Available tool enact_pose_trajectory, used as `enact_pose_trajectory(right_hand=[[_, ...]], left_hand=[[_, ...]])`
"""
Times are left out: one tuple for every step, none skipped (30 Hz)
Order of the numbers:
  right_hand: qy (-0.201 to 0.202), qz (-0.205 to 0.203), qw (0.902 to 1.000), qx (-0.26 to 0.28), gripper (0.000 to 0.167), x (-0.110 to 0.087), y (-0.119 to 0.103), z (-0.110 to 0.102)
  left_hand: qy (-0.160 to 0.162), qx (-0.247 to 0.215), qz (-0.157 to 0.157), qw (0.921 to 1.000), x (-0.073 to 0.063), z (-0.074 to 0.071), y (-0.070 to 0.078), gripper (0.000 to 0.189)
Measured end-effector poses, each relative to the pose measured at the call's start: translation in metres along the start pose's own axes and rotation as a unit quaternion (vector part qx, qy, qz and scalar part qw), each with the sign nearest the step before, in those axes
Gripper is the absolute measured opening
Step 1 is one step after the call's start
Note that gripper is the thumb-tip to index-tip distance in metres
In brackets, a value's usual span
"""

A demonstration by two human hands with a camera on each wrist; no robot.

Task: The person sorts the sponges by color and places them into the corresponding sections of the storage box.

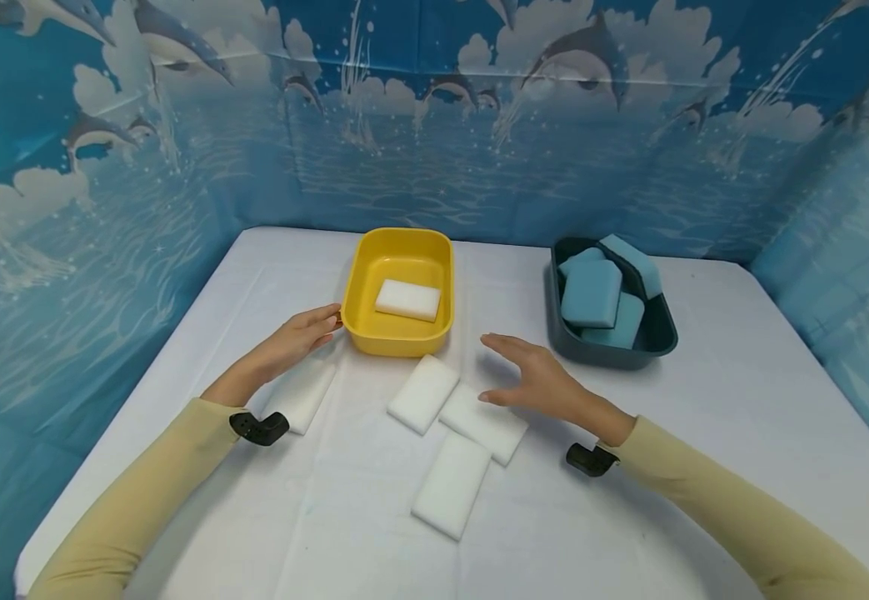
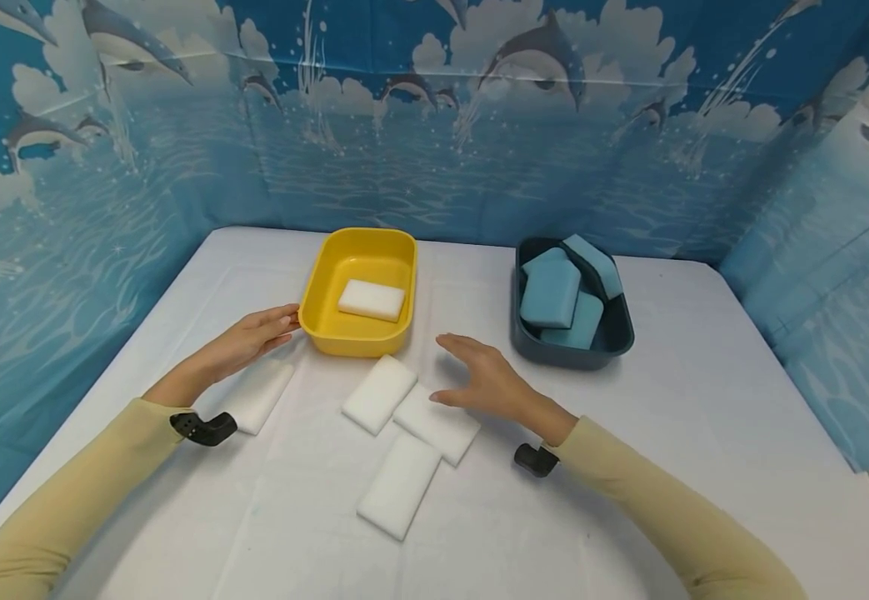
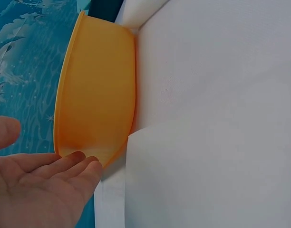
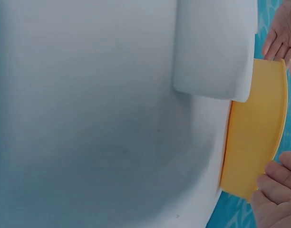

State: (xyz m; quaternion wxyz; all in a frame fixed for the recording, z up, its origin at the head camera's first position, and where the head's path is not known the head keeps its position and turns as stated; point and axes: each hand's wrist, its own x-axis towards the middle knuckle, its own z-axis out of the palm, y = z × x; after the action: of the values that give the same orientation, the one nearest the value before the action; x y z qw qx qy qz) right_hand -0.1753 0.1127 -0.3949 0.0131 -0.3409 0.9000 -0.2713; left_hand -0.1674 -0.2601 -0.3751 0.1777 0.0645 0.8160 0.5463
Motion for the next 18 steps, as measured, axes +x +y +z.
enact_pose_trajectory(right_hand=[[0.004,-0.007,1.0,-0.002,0.081,-0.002,0.0,0.001],[0.008,-0.016,0.9998,0.0,0.081,-0.005,0.001,0.002],[0.011,-0.022,0.9997,0.002,0.081,-0.007,0.001,0.003],[0.013,-0.025,0.9996,0.002,0.081,-0.01,0.002,0.005],[0.013,-0.028,0.9995,0.001,0.08,-0.012,0.002,0.006],[0.012,-0.031,0.9994,0.002,0.08,-0.015,0.002,0.007],[0.007,-0.032,0.9995,0.003,0.08,-0.018,0.002,0.008],[-0.002,-0.029,0.9996,0.007,0.079,-0.02,0.002,0.009],[-0.009,-0.028,0.9995,0.008,0.079,-0.023,0.001,0.009],[-0.017,-0.026,0.9995,0.007,0.079,-0.025,0.0,0.01],[-0.026,-0.023,0.9994,0.006,0.079,-0.027,0.0,0.01],[-0.035,-0.02,0.9992,0.005,0.079,-0.029,-0.001,0.011],[-0.043,-0.016,0.9989,0.003,0.08,-0.031,-0.002,0.011],[-0.051,-0.011,0.9986,0.003,0.081,-0.032,-0.002,0.011],[-0.058,-0.007,0.9983,0.003,0.082,-0.034,-0.003,0.011],[-0.065,-0.003,0.9979,0.001,0.082,-0.035,-0.003,0.011],[-0.071,0.001,0.9975,0.002,0.083,-0.037,-0.003,0.01],[-0.075,0.004,0.9972,0.001,0.084,-0.038,-0.003,0.01]], left_hand=[[0.0,-0.002,0.001,1.0,0.0,0.0,0.0,0.054],[-0.001,-0.004,0.002,1.0,0.0,0.001,0.0,0.054],[-0.002,-0.006,0.002,1.0,0.001,0.001,-0.001,0.054],[-0.004,-0.008,0.005,1.0,0.001,0.001,-0.001,0.054],[-0.003,-0.009,0.004,0.9999,0.001,0.001,-0.001,0.054],[-0.003,-0.01,0.003,0.9999,0.001,0.001,-0.001,0.054],[-0.003,-0.011,0.0,0.9999,0.001,0.001,-0.001,0.054],[-0.003,-0.011,0.0,0.9999,0.001,0.001,-0.001,0.054],[-0.003,-0.011,-0.001,0.9999,0.001,0.001,-0.001,0.054],[-0.004,-0.01,0.0,0.9999,0.0,0.001,-0.001,0.054],[-0.004,-0.01,-0.001,0.9999,0.0,0.001,-0.001,0.054],[-0.005,-0.009,0.001,0.9999,0.0,0.001,-0.001,0.054],[-0.007,-0.009,0.005,0.9999,0.0,0.0,-0.001,0.054],[-0.008,-0.008,0.008,0.9999,0.0,0.0,-0.001,0.054],[-0.009,-0.008,0.009,0.9999,0.0,0.0,-0.001,0.055],[-0.01,-0.009,0.011,0.9999,0.0,0.0,-0.001,0.055],[-0.011,-0.009,0.012,0.9998,0.0,0.001,-0.001,0.055],[-0.012,-0.009,0.014,0.9998,0.0,0.001,-0.001,0.055]])
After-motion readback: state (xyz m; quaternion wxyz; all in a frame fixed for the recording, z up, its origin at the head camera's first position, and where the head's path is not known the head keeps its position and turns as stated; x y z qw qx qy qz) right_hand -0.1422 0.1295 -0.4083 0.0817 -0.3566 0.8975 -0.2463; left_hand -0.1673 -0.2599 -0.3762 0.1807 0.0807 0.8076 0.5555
